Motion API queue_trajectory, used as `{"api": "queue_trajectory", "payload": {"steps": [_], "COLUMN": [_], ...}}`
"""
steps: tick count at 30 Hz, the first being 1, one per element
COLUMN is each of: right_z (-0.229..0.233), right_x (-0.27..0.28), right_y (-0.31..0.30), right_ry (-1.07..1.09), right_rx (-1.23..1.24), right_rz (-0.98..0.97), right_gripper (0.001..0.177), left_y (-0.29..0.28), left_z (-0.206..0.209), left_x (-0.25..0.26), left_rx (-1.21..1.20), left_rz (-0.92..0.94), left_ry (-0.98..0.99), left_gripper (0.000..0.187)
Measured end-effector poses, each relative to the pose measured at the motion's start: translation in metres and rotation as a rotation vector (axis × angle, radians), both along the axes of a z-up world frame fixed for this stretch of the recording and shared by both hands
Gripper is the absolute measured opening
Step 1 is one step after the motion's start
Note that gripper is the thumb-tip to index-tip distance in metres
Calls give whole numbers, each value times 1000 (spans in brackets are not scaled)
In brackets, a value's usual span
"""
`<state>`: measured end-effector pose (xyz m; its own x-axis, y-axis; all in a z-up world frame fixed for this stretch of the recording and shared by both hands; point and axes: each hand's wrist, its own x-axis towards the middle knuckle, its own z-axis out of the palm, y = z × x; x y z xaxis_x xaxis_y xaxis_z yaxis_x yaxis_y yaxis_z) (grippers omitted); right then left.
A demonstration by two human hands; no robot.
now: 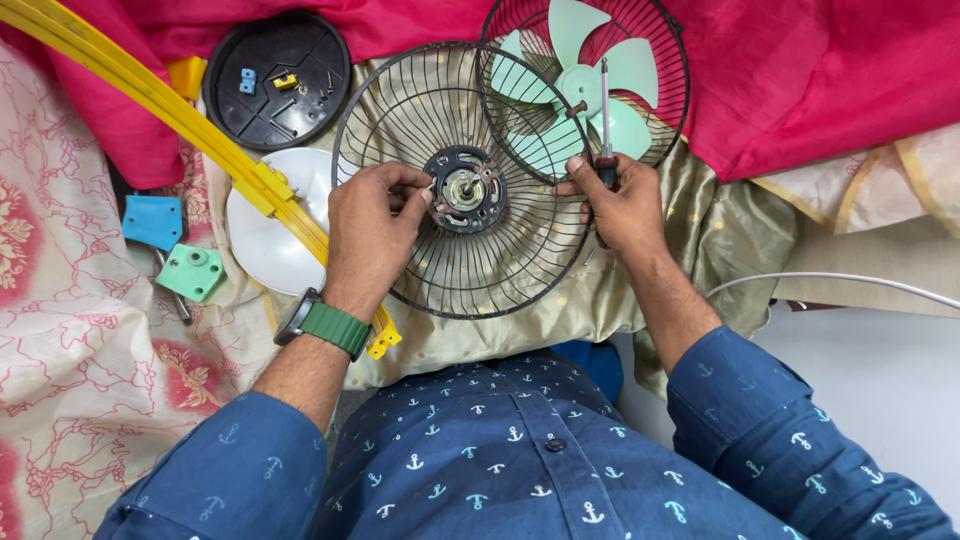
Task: The person uses a screwdriver to tighten screws on a fan motor and then places the motor into the fan cage. The person continues to secure the motor within the cage using the screwdriver.
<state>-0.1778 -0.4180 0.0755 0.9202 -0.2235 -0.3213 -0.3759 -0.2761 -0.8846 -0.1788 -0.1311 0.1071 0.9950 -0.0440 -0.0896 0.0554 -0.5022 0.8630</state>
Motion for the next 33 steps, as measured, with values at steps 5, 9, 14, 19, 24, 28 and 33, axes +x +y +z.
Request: {"api": "queue_trajectory", "payload": {"steps": [5,9,14,19,24,28,33], "right_z": [2,4,7,8,9,6,5], "right_x": [1,2,1,1,-1,-3,-2], "right_y": [0,1,2,4,1,3,1], "right_ry": [20,4,19,13,39,0,47], "right_rx": [17,26,4,14,14,13,-31], "right_rz": [-6,-1,-17,-15,-24,-19,-24], "right_gripper": [24,24,26,27,28,28,27], "left_y": [-1,-1,-2,-1,-1,0,-1], "left_z": [-4,-5,-6,-6,-8,-8,-8], "left_x": [5,6,7,6,9,11,13], "left_rx": [13,11,19,20,28,28,2], "left_rz": [-3,-7,-5,-2,-7,-12,-15], "left_ry": [8,12,18,-10,-38,-43,-53], "left_gripper": [16,15,16,16,16,16,15]}}
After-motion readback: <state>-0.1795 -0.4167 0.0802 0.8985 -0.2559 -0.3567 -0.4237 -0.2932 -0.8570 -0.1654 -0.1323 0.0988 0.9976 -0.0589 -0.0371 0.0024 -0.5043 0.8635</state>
